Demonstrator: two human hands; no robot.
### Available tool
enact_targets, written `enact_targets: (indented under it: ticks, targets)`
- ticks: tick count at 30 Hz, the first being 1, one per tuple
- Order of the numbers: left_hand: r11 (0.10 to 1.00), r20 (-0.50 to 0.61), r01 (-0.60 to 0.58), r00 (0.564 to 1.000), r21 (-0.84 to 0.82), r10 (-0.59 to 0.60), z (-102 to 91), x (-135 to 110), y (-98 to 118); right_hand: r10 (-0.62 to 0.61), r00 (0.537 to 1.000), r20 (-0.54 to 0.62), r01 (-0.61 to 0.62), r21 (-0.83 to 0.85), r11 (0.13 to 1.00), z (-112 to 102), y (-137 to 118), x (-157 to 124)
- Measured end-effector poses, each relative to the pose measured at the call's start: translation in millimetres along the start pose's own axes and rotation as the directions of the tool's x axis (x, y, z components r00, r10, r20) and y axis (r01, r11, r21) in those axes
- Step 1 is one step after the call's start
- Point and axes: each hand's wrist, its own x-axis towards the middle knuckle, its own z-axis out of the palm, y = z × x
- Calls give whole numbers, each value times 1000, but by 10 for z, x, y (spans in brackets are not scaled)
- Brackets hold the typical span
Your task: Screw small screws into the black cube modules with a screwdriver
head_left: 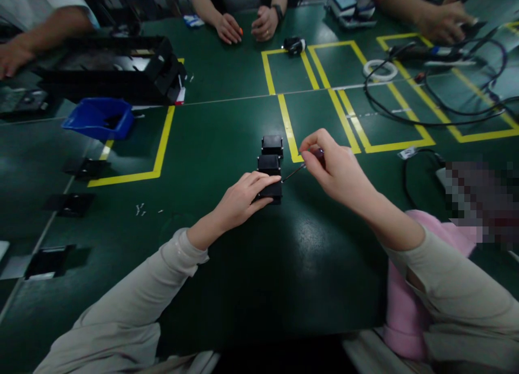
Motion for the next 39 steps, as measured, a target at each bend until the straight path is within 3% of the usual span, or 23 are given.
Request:
enact_targets:
  ticks: [5,39]
  targets:
    - [1000,-9,-13,1000,19,13,11,-3,-11,3,1000,-18,-4,-48,999,13,14,3]
    - [1000,-6,-1,1000,8,1,-13,6,16,-23,1000,15,22,37,999,-6,6,16]
